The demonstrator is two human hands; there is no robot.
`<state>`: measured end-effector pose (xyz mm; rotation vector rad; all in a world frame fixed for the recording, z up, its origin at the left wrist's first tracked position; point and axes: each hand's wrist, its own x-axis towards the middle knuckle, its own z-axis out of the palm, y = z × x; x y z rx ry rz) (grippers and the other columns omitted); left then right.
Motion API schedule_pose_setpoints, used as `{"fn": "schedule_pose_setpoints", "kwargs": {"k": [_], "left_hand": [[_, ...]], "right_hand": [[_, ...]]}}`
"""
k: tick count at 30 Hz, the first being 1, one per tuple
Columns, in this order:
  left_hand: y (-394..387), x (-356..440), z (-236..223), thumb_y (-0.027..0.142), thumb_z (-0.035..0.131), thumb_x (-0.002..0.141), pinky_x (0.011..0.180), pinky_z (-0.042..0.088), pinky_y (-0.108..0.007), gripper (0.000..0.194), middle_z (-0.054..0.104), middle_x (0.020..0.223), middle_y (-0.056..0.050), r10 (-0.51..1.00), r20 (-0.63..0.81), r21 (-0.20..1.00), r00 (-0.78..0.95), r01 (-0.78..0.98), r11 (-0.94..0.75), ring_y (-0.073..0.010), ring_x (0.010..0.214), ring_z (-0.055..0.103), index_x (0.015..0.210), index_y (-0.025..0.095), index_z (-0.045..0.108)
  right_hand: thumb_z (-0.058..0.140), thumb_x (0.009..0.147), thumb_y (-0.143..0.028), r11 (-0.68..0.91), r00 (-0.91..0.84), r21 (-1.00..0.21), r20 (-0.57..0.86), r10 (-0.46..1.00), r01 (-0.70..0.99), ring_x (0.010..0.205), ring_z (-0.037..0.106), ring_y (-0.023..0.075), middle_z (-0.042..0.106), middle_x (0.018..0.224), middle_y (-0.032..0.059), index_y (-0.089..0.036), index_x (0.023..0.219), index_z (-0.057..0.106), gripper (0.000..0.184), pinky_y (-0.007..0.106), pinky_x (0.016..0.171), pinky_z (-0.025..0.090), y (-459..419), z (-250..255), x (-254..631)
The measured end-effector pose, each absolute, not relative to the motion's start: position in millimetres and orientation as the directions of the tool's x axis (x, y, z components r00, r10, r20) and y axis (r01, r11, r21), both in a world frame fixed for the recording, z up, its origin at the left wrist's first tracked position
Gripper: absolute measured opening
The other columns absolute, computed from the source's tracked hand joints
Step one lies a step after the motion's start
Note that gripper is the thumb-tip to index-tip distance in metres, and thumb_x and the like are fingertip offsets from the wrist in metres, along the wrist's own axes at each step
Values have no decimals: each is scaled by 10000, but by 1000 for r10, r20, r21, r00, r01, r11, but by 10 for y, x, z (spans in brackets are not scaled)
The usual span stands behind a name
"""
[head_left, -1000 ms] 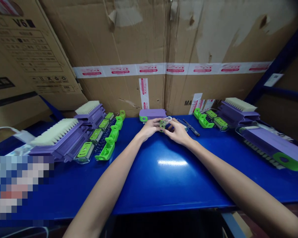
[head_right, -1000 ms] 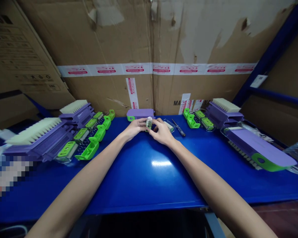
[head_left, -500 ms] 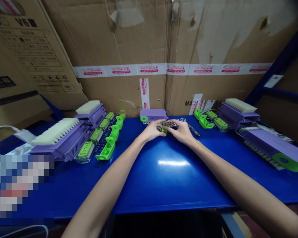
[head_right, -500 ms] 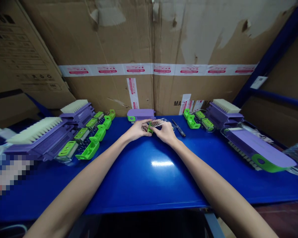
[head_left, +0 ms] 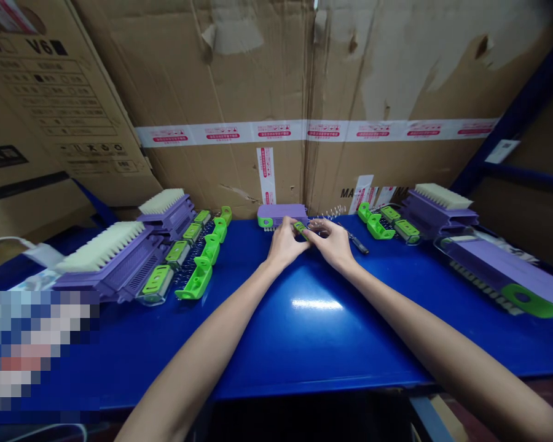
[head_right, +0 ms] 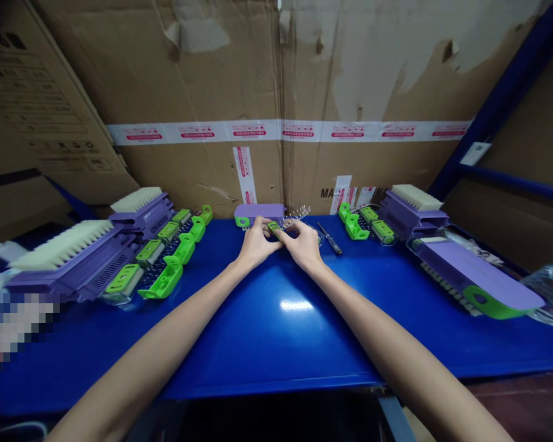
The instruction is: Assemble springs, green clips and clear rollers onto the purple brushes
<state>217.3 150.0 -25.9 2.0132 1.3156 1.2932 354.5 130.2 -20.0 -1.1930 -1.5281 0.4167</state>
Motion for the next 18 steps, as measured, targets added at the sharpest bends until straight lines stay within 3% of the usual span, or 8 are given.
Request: {"fn": "schedule_pose_setpoints", "kwargs": {"k": [3, 7, 9, 13, 16, 18], "left_hand": [[1499, 2128, -244, 329, 754, 659, 656, 435, -256, 361, 639, 808, -50, 848, 524, 673, 78, 573, -468, -184, 746, 612, 881, 184, 509], [1479, 2088, -244, 261, 627, 815, 672, 435, -258, 127, 625, 753, -46, 756, 607, 358, 246, 764, -536, -183, 743, 616, 769, 188, 534], [1471, 2095, -256, 233, 573, 858, 665, 441, -262, 99, 621, 747, -48, 698, 640, 198, 320, 810, -553, -185, 740, 617, 779, 183, 544], [1459, 2119, -259, 254, 483, 920, 661, 452, -264, 141, 625, 746, -50, 563, 706, 3, 430, 792, -610, -181, 746, 616, 834, 171, 558], [1472, 2078, -227, 370, 472, 922, 703, 465, -301, 243, 651, 808, -76, 491, 712, -92, 502, 760, -644, -206, 793, 617, 945, 153, 577], [1512, 2005, -210, 427, 485, 903, 783, 466, -355, 343, 663, 956, -124, 494, 719, -110, 488, 783, -612, -250, 915, 610, 1054, 130, 570]], "right_hand": [[701, 720, -345, 399, 59, -867, 434, 899, 297, 960, 673, 227, 715, 1023, 107, -156, 1057, 642, 390, 357, 862, 527, 1308, -205, 3536], [700, 707, -365, 366, -24, -922, 366, 930, 131, 940, 676, 229, 720, 983, 103, -145, 993, 657, 363, 374, 881, 521, 1301, -205, 3496], [726, 671, -378, 351, 34, -936, 352, 935, 37, 901, 677, 215, 720, 937, 75, -155, 1015, 646, 418, 373, 871, 525, 1291, -199, 3469], [774, 589, -374, 258, 173, -941, 222, 960, -221, 755, 667, 169, 676, 757, -3, -169, 1074, 592, 558, 339, 765, 555, 1275, -160, 3444], [758, 587, -374, 307, 270, -936, 254, 929, -174, 736, 648, 157, 649, 750, -8, -163, 1063, 587, 548, 299, 684, 554, 1286, -115, 3493], [716, 617, -388, 362, 342, -929, 315, 885, -82, 749, 637, 159, 652, 821, 14, -165, 1092, 578, 544, 279, 623, 547, 1309, -93, 3561]]}}
